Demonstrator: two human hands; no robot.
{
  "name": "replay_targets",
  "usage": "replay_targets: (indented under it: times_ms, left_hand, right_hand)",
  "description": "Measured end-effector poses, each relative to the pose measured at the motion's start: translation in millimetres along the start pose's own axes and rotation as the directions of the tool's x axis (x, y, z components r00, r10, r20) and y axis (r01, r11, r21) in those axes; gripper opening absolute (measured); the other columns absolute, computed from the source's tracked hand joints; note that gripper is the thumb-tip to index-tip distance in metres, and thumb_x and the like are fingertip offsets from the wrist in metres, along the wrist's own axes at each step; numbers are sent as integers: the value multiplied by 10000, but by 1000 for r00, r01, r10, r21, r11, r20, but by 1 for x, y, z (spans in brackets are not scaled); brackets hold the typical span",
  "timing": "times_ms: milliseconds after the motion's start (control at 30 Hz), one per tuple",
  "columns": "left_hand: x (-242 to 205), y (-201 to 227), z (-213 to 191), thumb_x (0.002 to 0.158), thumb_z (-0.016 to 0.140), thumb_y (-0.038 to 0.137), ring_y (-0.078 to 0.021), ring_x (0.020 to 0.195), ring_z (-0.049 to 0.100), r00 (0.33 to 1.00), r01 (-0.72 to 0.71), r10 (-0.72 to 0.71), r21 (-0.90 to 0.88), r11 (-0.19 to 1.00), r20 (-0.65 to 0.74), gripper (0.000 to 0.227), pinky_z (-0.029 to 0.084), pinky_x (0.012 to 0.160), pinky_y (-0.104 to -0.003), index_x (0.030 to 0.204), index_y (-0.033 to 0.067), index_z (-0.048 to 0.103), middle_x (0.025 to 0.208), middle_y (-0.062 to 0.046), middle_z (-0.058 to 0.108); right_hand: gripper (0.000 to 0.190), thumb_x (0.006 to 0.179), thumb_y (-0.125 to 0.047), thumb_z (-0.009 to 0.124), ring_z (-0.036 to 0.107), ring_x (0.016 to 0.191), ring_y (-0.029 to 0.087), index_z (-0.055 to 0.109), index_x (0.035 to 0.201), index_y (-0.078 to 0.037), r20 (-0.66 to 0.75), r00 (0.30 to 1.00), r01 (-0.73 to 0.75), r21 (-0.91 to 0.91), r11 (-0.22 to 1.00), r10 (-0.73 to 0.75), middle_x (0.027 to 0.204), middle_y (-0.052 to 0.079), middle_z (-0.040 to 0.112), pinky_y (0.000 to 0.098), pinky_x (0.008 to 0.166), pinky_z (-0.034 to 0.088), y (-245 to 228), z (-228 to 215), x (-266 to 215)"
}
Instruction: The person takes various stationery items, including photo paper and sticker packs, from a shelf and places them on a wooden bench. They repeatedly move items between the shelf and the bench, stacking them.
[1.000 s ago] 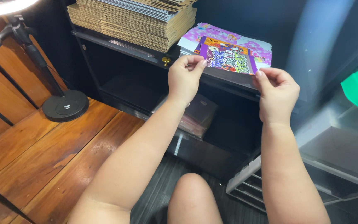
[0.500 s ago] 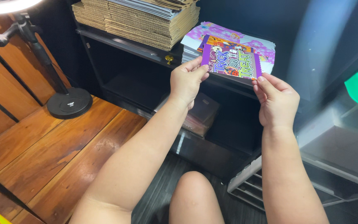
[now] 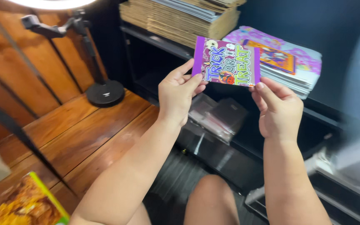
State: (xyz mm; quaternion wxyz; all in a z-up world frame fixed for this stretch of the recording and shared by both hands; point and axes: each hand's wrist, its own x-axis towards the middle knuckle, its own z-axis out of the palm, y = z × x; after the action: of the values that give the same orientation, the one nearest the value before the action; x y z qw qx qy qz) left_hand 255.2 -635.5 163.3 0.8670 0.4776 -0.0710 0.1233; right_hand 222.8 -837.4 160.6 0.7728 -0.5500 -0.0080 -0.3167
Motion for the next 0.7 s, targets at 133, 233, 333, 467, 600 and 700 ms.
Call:
replay_targets:
  times_ms: [133, 233, 333, 467, 600, 700]
  left_hand:
    - [-5, 23, -60, 895, 729, -18, -304, 829, 788, 983, -71, 80, 61, 996, -165, 494, 696, 757, -336, 1377, 55, 646, 982, -261, 723]
    - [-16, 49, -103, 894, 727, -15, -286, 819, 792, 956, -104, 135, 126, 986, -262, 497, 699, 752, -331, 1379, 66, 648, 972, -242, 725]
    - [-29, 73, -147, 895, 725, -9, -272, 817, 792, 912, -130, 188, 178, 975, -364, 499, 699, 761, -334, 1381, 74, 649, 965, -225, 722]
    - [-47, 99, -210, 891, 732, -15, -278, 804, 797, 825, -171, 251, 200, 965, -507, 482, 704, 746, -357, 1357, 91, 672, 941, -201, 710]
    - [-67, 129, -277, 893, 730, -25, -267, 804, 795, 748, -230, 330, 242, 943, -576, 493, 703, 747, -343, 1369, 84, 660, 938, -168, 692]
    - [-87, 154, -321, 899, 740, -26, -274, 800, 800, 670, -251, 394, 307, 918, -629, 475, 713, 747, -359, 1355, 81, 667, 917, -149, 678]
  right_hand:
    - [306, 857, 6, 839, 800, 836, 263, 725, 1137, 53, 124, 990, -74, 68, 995, 66, 921, 173, 743, 296, 800, 721, 30, 50, -15]
    - [304, 858, 25, 821, 799, 828, 268, 718, 1141, 69, 204, 969, -165, 101, 981, 142, 912, 189, 741, 294, 785, 714, 49, 93, -35]
    - [296, 875, 30, 795, 795, 813, 256, 708, 1153, 82, 298, 932, -245, 92, 965, 208, 908, 188, 738, 284, 772, 707, 67, 139, -59]
    - [288, 880, 32, 778, 789, 793, 222, 708, 1155, 81, 414, 868, -322, 46, 946, 275, 894, 173, 742, 265, 767, 695, 94, 201, -97]
    - [272, 889, 26, 770, 783, 787, 210, 717, 1153, 69, 512, 793, -370, -25, 929, 330, 896, 176, 743, 270, 768, 692, 102, 258, -145]
    - [295, 917, -24, 758, 778, 781, 208, 712, 1197, 53, 608, 714, -374, -87, 923, 347, 927, 171, 741, 297, 728, 693, 110, 296, -180]
